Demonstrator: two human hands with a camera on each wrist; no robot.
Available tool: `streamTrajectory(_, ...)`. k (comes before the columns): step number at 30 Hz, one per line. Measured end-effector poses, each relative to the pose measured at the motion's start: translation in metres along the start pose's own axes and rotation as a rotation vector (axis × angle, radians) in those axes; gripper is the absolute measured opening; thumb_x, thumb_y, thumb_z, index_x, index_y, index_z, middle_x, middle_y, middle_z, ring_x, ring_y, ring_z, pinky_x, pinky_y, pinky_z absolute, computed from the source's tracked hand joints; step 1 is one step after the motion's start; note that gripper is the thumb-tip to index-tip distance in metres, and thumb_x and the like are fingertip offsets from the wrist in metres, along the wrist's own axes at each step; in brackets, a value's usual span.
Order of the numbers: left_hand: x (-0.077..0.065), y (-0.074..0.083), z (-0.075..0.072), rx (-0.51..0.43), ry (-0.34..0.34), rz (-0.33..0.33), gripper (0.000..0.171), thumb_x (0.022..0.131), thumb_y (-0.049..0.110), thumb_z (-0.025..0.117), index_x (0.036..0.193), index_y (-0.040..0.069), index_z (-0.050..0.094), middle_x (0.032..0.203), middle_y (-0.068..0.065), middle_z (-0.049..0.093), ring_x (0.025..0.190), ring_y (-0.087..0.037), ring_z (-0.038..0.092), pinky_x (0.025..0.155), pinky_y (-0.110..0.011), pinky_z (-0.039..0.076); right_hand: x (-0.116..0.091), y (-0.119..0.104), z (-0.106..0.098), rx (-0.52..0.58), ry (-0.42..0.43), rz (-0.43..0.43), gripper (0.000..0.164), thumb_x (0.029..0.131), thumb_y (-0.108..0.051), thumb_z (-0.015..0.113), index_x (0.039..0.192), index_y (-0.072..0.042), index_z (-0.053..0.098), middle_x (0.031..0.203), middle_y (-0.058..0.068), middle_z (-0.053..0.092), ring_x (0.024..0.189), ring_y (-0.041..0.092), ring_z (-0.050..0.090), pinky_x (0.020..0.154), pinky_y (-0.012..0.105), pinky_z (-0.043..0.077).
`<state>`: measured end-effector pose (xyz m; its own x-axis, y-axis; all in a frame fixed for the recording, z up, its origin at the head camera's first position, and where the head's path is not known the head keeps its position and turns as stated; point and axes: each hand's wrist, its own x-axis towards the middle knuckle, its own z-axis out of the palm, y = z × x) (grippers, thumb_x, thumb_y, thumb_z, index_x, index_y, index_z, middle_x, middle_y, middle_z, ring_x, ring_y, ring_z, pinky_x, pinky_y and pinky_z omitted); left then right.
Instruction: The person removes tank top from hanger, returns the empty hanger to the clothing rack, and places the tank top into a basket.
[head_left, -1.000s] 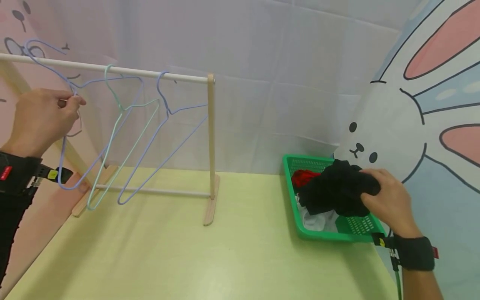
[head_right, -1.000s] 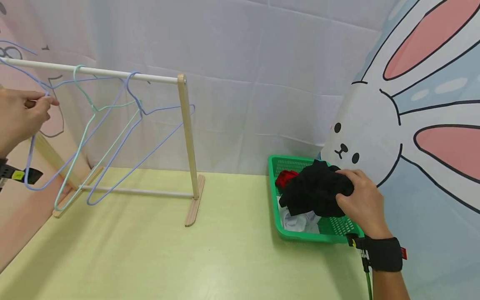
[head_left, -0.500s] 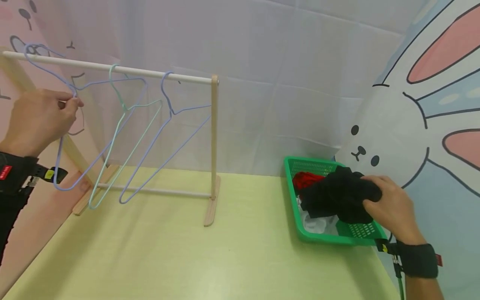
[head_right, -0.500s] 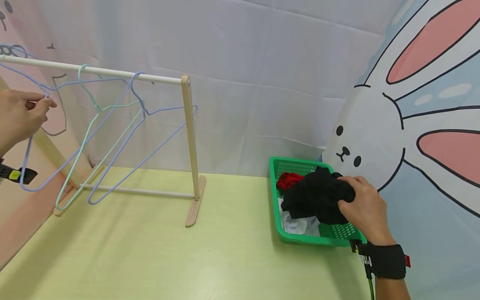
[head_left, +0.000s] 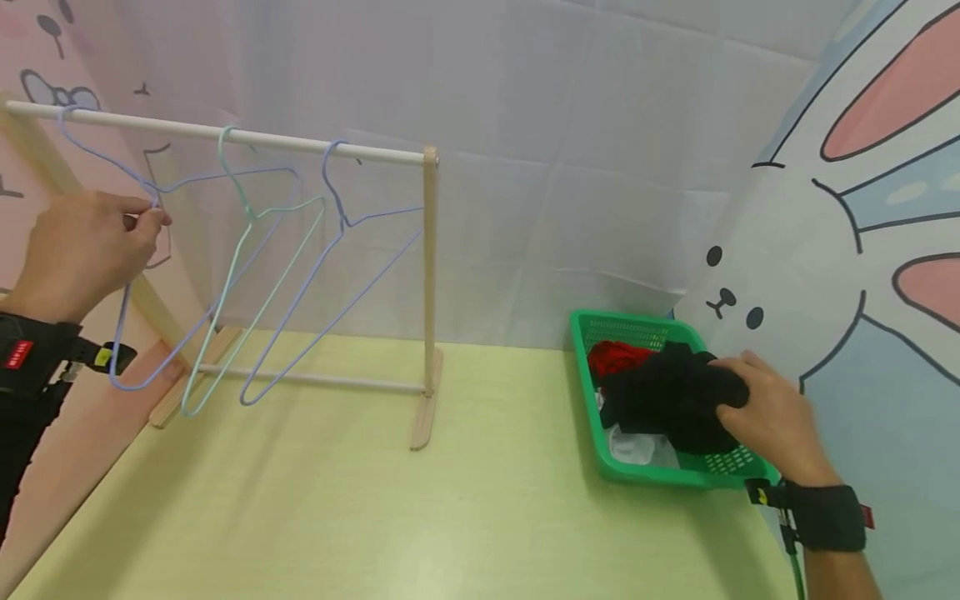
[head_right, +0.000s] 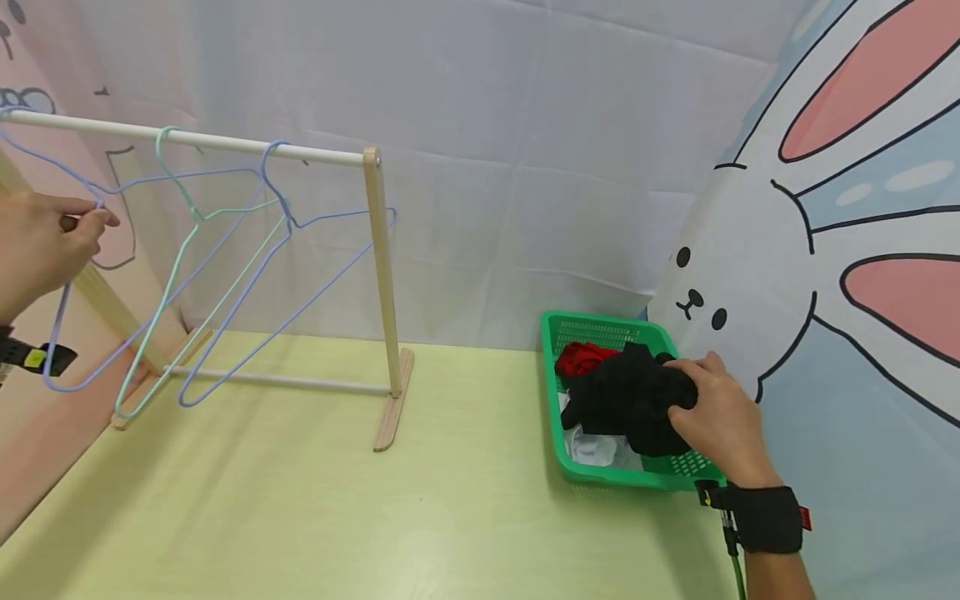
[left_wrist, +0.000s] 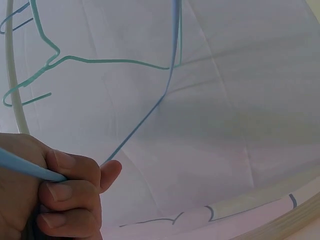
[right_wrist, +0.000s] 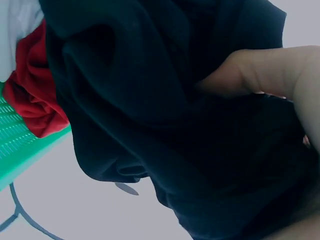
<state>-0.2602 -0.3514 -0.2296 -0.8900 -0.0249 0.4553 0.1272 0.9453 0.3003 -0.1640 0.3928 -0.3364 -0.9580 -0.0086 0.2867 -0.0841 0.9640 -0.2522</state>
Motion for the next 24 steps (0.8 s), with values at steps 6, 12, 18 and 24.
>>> streamTrajectory(6, -0.002, -0.001, 0.002, -0.004, -0.009, -0.028, 0.052, 0.11, 0.033, 0.046, 0.13, -0.009, 0.07, 0.099, -0.036, 0.071, 0.079, -0.048, 0.061, 0.048, -0.043, 0.038, 0.002, 0.01, 0.014, 0.018, -0.088, -0.011, 0.053, 0.085, -0.005, 0.074, 0.137, 0.004, 0.063, 0.131, 0.036, 0.061, 0.099, 0.054, 0.062, 0.081, 0.074, 0.052)
streamTrajectory(12, -0.006, -0.001, 0.002, 0.004, -0.025, -0.075, 0.058, 0.111, 0.04, 0.044, 0.138, -0.006, 0.065, 0.117, -0.039, 0.067, 0.096, -0.061, 0.062, 0.051, -0.046, 0.041, 0.003, 0.02, 0.035, 0.039, -0.175, -0.051, 0.057, 0.085, -0.004, 0.076, 0.14, 0.005, 0.061, 0.136, 0.039, 0.058, 0.111, 0.058, 0.06, 0.088, 0.076, 0.05)
streamTrajectory(18, -0.007, 0.0, 0.003, 0.007, -0.033, -0.093, 0.063, 0.112, 0.043, 0.042, 0.143, -0.008, 0.06, 0.125, -0.041, 0.063, 0.104, -0.064, 0.059, 0.058, -0.056, 0.045, 0.002, 0.024, 0.05, 0.036, -0.22, -0.062, 0.06, 0.084, -0.003, 0.079, 0.14, 0.007, 0.06, 0.136, 0.041, 0.058, 0.116, 0.06, 0.058, 0.089, 0.076, 0.05)
streamTrajectory(24, -0.009, -0.001, 0.005, 0.007, -0.023, -0.095, 0.062, 0.112, 0.042, 0.043, 0.143, -0.008, 0.061, 0.124, -0.041, 0.064, 0.104, -0.064, 0.06, 0.055, -0.053, 0.044, 0.004, 0.024, 0.058, 0.009, -0.258, -0.075, 0.064, 0.082, -0.003, 0.081, 0.14, 0.011, 0.056, 0.135, 0.041, 0.059, 0.117, 0.061, 0.059, 0.089, 0.074, 0.051)
